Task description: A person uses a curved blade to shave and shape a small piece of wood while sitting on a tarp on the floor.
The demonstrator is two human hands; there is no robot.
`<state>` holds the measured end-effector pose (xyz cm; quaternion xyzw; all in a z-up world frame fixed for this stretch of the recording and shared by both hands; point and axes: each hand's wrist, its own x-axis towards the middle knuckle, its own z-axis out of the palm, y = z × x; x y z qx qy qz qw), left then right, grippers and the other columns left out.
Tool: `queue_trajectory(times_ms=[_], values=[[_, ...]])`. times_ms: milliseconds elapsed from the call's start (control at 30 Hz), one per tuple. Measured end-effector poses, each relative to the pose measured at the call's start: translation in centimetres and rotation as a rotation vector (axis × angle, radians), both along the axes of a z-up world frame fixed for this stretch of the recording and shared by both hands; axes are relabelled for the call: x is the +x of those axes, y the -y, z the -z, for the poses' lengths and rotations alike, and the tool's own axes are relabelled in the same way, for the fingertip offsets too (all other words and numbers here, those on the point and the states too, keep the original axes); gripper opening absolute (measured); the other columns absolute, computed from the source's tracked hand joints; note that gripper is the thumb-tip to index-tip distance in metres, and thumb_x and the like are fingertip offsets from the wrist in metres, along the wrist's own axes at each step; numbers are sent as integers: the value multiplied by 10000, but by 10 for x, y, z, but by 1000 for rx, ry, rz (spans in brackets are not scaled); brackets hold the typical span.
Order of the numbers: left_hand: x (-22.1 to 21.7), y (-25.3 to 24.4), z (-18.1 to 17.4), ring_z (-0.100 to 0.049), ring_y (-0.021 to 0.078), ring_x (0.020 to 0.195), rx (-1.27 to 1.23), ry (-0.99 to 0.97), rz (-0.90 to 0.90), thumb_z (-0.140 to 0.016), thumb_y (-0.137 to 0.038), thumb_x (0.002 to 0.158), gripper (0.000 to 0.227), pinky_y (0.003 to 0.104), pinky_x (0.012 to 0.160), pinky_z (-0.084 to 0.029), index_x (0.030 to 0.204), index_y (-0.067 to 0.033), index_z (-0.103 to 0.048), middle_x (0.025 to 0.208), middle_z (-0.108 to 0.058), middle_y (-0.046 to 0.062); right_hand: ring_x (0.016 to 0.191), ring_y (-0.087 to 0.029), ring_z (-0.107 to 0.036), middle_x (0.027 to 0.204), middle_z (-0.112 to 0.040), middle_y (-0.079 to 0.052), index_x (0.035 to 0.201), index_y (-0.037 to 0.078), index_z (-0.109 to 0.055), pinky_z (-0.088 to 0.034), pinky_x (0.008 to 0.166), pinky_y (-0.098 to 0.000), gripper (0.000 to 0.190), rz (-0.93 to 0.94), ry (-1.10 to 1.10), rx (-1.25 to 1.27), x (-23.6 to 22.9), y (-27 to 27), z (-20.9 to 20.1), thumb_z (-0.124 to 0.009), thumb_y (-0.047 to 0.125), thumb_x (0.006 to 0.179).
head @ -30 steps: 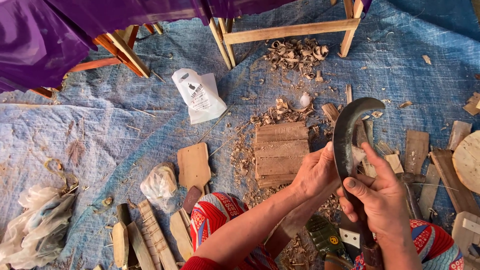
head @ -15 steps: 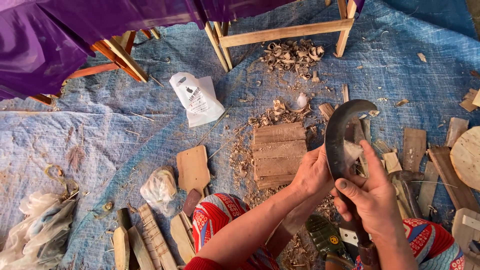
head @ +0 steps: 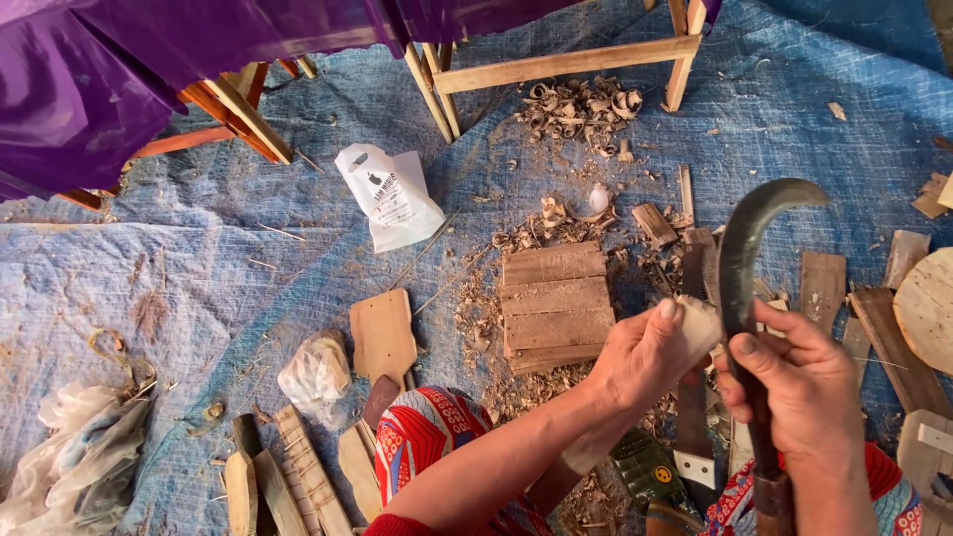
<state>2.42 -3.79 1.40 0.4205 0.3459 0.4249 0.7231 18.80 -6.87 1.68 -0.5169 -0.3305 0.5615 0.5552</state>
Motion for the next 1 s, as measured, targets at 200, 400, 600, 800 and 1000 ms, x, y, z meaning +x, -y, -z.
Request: queue_trajectory(times_ms=[200,400,600,800,1000], values=[[-8,-34,40,-533,127,813,168,-342,-77,-304,-685,1039,634,324,739,-467,803,-188,-620,785,-597,-1,431,-236,-588,748,-690,-268,1678,227,-318,-459,290,-320,961,-114,2,12,-29,8,-11,-678,22,811],[-18,-21,13,-635,203,653,64,-167,118,-316,-775,976,777,325,590,-530,992,-71,-643,778,-664,100,427,-195,-575,749,-703,-200,1499,149,-588,-448,298,-272,650,-25,69,9,4,-1,-2,-683,45,865],[-61,-30,-25,-761,320,790,52,95,246,-339,-696,1041,813,406,720,-664,1217,47,-619,948,-738,226,494,-241,-574,752,-627,-217,1622,131,-413,-413,351,-330,780,-91,-15,-62,15,-17,46,-705,203,902],[-117,-23,-115,-754,323,799,268,155,-70,-273,-681,1014,819,441,797,-653,1208,45,-598,954,-729,234,686,-382,-623,888,-619,-321,1640,24,-300,-497,490,-455,722,-186,140,-112,-16,-21,61,-629,59,998],[-139,-29,-159,-772,267,827,582,-52,-389,-475,-666,952,722,410,781,-684,1209,-7,-620,989,-750,173,698,-387,-652,906,-645,-319,1553,-40,-439,-527,509,-441,607,-169,88,-112,-11,-11,50,-643,-1,983]])
